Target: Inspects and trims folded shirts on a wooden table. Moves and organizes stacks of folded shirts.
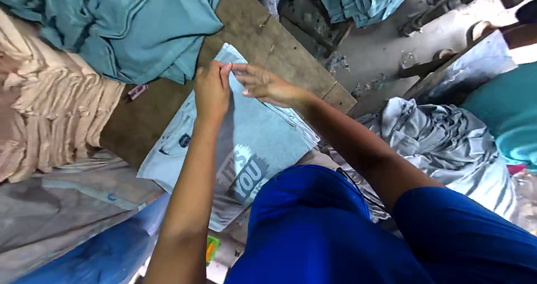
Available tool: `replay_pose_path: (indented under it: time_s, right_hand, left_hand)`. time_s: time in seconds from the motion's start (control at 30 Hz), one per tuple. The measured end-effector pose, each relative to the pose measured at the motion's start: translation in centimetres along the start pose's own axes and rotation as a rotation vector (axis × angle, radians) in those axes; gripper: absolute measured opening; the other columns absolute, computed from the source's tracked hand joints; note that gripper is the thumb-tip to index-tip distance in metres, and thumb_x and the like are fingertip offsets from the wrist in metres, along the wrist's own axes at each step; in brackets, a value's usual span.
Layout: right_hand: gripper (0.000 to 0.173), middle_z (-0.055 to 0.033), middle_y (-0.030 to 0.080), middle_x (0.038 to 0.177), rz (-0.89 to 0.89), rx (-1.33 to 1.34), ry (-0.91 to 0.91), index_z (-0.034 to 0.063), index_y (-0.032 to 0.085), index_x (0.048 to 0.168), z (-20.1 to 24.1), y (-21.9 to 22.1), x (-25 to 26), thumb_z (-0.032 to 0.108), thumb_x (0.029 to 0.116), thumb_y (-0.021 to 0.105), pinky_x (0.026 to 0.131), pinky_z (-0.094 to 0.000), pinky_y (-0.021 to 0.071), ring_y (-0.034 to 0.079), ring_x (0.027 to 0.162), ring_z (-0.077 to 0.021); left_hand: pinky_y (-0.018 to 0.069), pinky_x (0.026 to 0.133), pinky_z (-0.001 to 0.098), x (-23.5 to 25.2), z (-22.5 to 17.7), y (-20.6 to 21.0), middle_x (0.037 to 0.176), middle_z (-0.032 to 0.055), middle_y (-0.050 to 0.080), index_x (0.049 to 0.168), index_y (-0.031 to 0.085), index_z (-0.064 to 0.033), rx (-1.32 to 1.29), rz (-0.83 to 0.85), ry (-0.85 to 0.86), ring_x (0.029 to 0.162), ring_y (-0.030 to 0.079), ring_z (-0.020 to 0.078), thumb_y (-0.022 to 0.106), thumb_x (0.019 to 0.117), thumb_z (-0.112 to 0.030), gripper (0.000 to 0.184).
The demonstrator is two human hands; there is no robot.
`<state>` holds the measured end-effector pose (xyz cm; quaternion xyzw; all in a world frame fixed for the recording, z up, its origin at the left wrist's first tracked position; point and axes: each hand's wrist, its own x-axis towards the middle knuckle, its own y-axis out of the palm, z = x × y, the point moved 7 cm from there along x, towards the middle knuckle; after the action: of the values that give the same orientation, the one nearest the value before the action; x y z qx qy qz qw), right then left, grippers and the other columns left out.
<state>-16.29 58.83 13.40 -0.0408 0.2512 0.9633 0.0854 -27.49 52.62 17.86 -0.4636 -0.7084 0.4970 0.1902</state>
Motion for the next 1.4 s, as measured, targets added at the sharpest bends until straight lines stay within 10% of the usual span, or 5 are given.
replay_pose_path:
  time_s: [0.3,0.93,1.17,1.3,1.4]
  right_hand:
    - [0.02,-0.0092,0.074,0.098,-0.14,-1.192,-0.102,0.0085,0.074,0.11,-1.0,1.9,-14.6,0.018,0.1007,0.059,0.101,-0.0554,0.045,0.066,0.108,-0.0316]
    - [0.019,-0.0012,0.071,0.095,-0.429,-0.15,0.448,0.0014,0.061,0.11,-3.9,-5.7,-11.4,0.017,0.108,0.051,0.06,-0.0193,0.0482,0.06,0.068,-0.0009]
    - [0.034,0.0112,0.057,0.059,-0.856,-0.052,0.036,0.0093,0.056,0.096,0.1,-11.5,-12.7,0.023,0.1104,0.029,0.049,-0.0196,0.0458,0.052,0.049,0.0003]
    - [0.037,-0.0123,0.058,0.119,-1.398,-0.134,-0.225,-0.0027,0.036,0.138,4.2,-16.6,-17.6,0.008,0.1046,0.046,0.071,-0.0293,0.0549,0.062,0.089,-0.0149]
    - [0.055,-0.0208,0.056,0.127,-1.039,-0.496,-0.119,-0.0115,0.035,0.14,3.4,-13.4,-15.6,0.006,0.0942,0.059,0.078,-0.0305,0.0569,0.065,0.093,-0.0153]
  left_hand:
    - [0.0537,0.081,0.0486,-1.9,2.1,-1.0,0.101,0.025,0.069,0.117,0.061,0.0069,0.051,-0.353,0.066,0.091,0.069,0.0341,0.036,0.1125,-0.025,0.041]
    - [0.0492,0.087,0.0217,-6.4,2.9,-4.5,0.1,0.0208,0.069,0.104,0.07,0.0094,-0.231,-0.285,0.335,0.095,0.064,0.0137,0.066,0.1008,-0.02,0.03]
    - [0.0496,0.088,0.0231,-6.8,3.5,-4.0,0.1,0.0198,0.07,0.106,0.07,0.009,-0.268,-0.307,0.289,0.093,0.065,0.0129,0.065,0.1019,-0.021,0.03]
    - [0.0487,0.084,0.0183,-7.2,3.5,-3.9,0.099,0.0158,0.071,0.109,0.069,0.0088,-0.323,-0.329,0.287,0.09,0.063,0.0055,0.062,0.1033,-0.019,0.03]
    - [0.0495,0.087,0.0175,-7.5,3.6,-3.6,0.103,0.0128,0.07,0.111,0.067,0.0089,-0.408,-0.311,0.307,0.094,0.063,0.0019,0.057,0.1053,-0.016,0.027]
